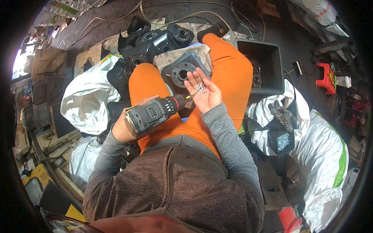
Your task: The person sits on the floor and uses a cordless drill to fasten screws into a black mechanical part resting on their lap. They repeatedly pick up screws, align them, and tighten them with the drill.
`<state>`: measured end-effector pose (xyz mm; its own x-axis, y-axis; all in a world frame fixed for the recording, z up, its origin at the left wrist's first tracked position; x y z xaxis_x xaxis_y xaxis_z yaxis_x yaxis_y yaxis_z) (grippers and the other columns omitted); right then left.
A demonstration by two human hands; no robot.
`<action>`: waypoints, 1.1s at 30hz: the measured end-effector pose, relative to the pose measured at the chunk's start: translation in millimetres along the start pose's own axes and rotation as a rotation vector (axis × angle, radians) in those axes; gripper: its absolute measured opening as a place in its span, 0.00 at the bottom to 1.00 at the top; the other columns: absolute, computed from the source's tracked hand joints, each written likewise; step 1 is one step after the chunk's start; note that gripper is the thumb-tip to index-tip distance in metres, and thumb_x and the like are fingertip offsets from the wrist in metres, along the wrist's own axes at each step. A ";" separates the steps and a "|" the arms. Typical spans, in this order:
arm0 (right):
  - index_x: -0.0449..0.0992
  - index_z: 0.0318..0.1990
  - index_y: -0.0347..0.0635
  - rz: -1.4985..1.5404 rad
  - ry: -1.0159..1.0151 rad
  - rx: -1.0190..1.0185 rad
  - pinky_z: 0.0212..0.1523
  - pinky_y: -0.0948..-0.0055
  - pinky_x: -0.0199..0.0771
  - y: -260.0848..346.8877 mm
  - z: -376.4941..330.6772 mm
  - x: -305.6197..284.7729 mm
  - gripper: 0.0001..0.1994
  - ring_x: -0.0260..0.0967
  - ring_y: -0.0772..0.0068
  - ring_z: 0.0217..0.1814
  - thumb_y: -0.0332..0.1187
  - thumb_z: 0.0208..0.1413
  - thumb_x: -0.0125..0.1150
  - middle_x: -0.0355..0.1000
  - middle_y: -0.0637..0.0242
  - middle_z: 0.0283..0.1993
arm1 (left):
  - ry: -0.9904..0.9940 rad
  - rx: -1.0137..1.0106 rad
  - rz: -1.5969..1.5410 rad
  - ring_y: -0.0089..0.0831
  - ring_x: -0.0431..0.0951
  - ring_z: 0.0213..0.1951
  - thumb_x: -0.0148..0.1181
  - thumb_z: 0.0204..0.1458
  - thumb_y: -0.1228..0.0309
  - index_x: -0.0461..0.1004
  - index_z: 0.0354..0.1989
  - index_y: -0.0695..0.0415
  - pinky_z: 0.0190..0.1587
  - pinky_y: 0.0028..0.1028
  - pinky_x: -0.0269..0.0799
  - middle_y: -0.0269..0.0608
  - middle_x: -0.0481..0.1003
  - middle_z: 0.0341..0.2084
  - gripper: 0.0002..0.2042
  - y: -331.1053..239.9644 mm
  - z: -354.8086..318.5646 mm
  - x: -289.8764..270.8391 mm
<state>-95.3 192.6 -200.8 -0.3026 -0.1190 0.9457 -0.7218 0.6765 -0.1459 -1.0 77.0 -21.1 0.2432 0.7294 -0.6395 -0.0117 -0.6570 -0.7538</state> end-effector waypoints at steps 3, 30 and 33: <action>0.62 0.63 0.35 -0.015 0.041 -0.016 0.70 0.50 0.57 -1.1 -0.8 1.8 0.22 0.59 0.56 0.69 0.24 0.60 0.41 0.70 0.57 0.58 | -0.028 -0.090 -0.084 0.38 0.73 0.55 0.70 0.45 0.69 0.69 0.57 0.58 0.57 0.32 0.69 0.46 0.70 0.57 0.29 4.3 0.6 -1.0; 0.60 0.65 0.36 -0.582 0.017 0.308 0.57 0.67 0.77 -20.1 -15.0 13.7 0.24 0.68 0.62 0.61 0.22 0.61 0.51 0.66 0.54 0.62 | -0.007 -0.095 -0.105 0.37 0.77 0.52 0.72 0.41 0.70 0.68 0.58 0.58 0.55 0.31 0.71 0.45 0.71 0.57 0.32 9.6 -15.8 -26.6; 0.61 0.65 0.36 -0.649 -0.011 0.379 0.57 0.68 0.77 -23.9 -17.1 9.8 0.24 0.70 0.64 0.60 0.24 0.60 0.53 0.67 0.55 0.61 | 0.024 -0.159 -0.087 0.36 0.79 0.48 0.71 0.42 0.70 0.68 0.60 0.56 0.52 0.29 0.74 0.43 0.73 0.55 0.32 11.2 -19.4 -24.5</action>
<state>-70.4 187.7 -183.1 0.2520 -0.4170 0.8733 -0.9215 0.1722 0.3482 11.8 48.0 -10.9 0.2600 0.7813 -0.5674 0.1631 -0.6147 -0.7717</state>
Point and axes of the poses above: each hand's wrist, its own z-axis towards the middle knuckle, its own x-axis out of the palm, y = z × x, the point moved 10 cm from there along z, towards the middle knuckle
